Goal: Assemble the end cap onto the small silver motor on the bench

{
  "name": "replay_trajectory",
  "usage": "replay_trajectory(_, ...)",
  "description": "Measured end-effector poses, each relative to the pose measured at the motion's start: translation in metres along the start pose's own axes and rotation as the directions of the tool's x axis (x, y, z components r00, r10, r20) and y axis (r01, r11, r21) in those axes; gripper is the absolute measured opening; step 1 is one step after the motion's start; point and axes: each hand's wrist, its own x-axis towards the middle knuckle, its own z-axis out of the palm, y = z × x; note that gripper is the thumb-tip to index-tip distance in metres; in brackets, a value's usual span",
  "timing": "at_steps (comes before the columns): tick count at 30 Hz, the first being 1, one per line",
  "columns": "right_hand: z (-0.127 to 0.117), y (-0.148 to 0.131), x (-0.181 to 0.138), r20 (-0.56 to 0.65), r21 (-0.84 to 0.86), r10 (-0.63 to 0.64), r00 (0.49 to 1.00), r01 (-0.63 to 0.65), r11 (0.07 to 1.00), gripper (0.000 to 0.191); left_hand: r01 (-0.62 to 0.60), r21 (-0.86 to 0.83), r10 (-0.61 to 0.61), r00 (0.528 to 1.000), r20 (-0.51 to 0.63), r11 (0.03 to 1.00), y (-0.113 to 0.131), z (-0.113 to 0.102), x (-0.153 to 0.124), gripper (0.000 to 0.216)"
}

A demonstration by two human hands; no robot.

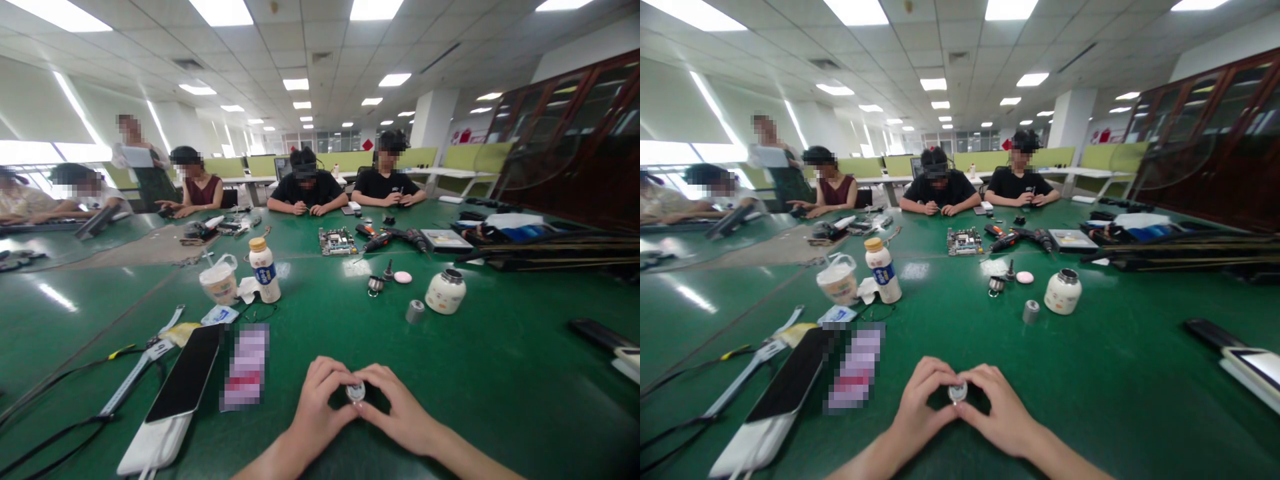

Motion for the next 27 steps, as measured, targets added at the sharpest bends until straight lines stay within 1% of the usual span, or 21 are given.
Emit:
replay_trajectory(2, 0.0, 0.0, 0.001, -0.001, 0.005, 0.008, 1.0, -0.008, 1.0, 0.033, -0.001, -0.016, 0.001, 1.0, 0.011, 1.0, 0.001, -0.002, 0.001, 0.034)
replay_trajectory(4, 0.0, 0.0, 0.001, -0.005, 0.009, 0.018, 1.0, -0.018, 1.0, 0.032, -0.003, -0.045, 0.004, 1.0, 0.027, 0.999, 0.002, -0.004, 0.002, 0.048)
replay_trajectory(5, 0.001, 0.0, 0.001, -0.004, 0.011, 0.02, 1.0, -0.02, 1.0, 0.032, -0.001, -0.063, 0.003, 0.999, 0.039, 0.998, 0.003, -0.005, 0.003, 0.052)
replay_trajectory(6, 0.001, -0.001, 0.001, -0.004, 0.014, 0.022, 1.0, -0.022, 1.0, 0.031, 0.008, -0.079, -0.004, 0.999, 0.051, 0.997, 0.004, -0.007, 0.003, 0.048)
replay_trajectory(9, 0.001, -0.002, 0.001, -0.005, 0.012, 0.018, 1.0, -0.018, 1.0, 0.03, 0.064, -0.1, -0.057, 0.996, 0.068, 0.993, 0.006, -0.009, 0.005, 0.017)
replay_trajectory(10, 0.001, -0.003, 0.001, -0.008, 0.007, 0.017, 1.0, -0.017, 1.0, 0.029, 0.083, -0.101, -0.076, 0.995, 0.067, 0.991, 0.007, -0.01, 0.005, 0.013)
replay_trajectory(15, 0.002, -0.005, 0.002, -0.026, -0.01, 0.023, 0.999, -0.023, 1.0, 0.029, 0.152, -0.112, -0.147, 0.988, 0.053, 0.982, 0.01, -0.008, 0.007, 0.01)
replay_trajectory(18, 0.003, -0.005, 0.002, -0.032, -0.009, 0.022, 0.999, -0.023, 1.0, 0.027, 0.179, -0.12, -0.171, 0.983, 0.072, 0.977, 0.012, -0.008, 0.009, 0.01)
replay_trajectory(23, 0.005, -0.002, 0.001, -0.035, -0.017, 0.024, 0.999, -0.024, 1.0, 0.028, 0.197, -0.13, -0.184, 0.978, 0.102, 0.972, 0.017, -0.009, 0.012, 0.01)
replay_trajectory(27, 0.006, 0.0, 0.001, -0.037, -0.029, 0.028, 0.999, -0.029, 0.999, 0.03, 0.177, -0.117, -0.169, 0.983, 0.075, 0.977, 0.016, -0.01, 0.013, 0.009)
